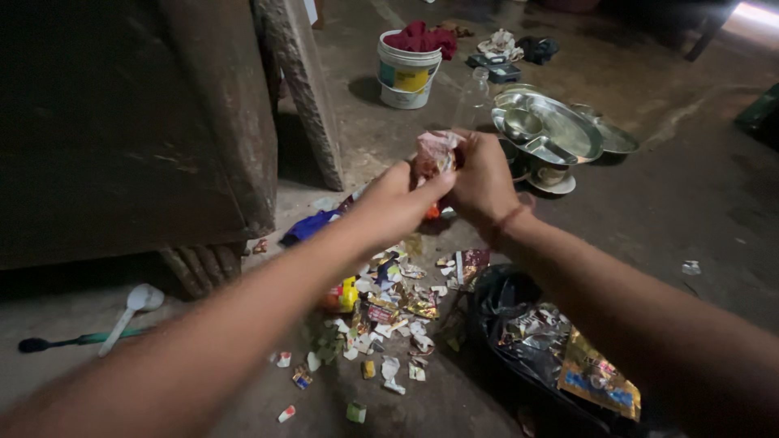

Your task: The person sits on the floor and sorts through a pile of small wrappers and debris, picking up items one by one and placing them into a black plastic bag. The hands repeatedly gather, fold, and deposit the waste into the bag.

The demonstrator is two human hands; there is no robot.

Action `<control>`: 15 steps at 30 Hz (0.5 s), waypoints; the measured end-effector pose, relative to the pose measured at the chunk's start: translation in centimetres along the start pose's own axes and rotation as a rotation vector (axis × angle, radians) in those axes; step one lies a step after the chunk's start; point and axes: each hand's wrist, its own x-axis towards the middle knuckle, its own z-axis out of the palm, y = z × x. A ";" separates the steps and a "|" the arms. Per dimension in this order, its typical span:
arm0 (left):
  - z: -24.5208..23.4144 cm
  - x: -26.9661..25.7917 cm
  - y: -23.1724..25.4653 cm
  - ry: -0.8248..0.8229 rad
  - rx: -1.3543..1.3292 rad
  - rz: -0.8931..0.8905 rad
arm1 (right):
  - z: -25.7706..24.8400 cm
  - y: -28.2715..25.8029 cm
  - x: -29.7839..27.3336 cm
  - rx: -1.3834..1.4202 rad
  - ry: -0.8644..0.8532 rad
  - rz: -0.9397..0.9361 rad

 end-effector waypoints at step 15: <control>-3.7 -6.3 -0.4 -0.124 0.097 -0.203 | 0.3 -2.0 -5.2 -0.498 -0.466 -0.467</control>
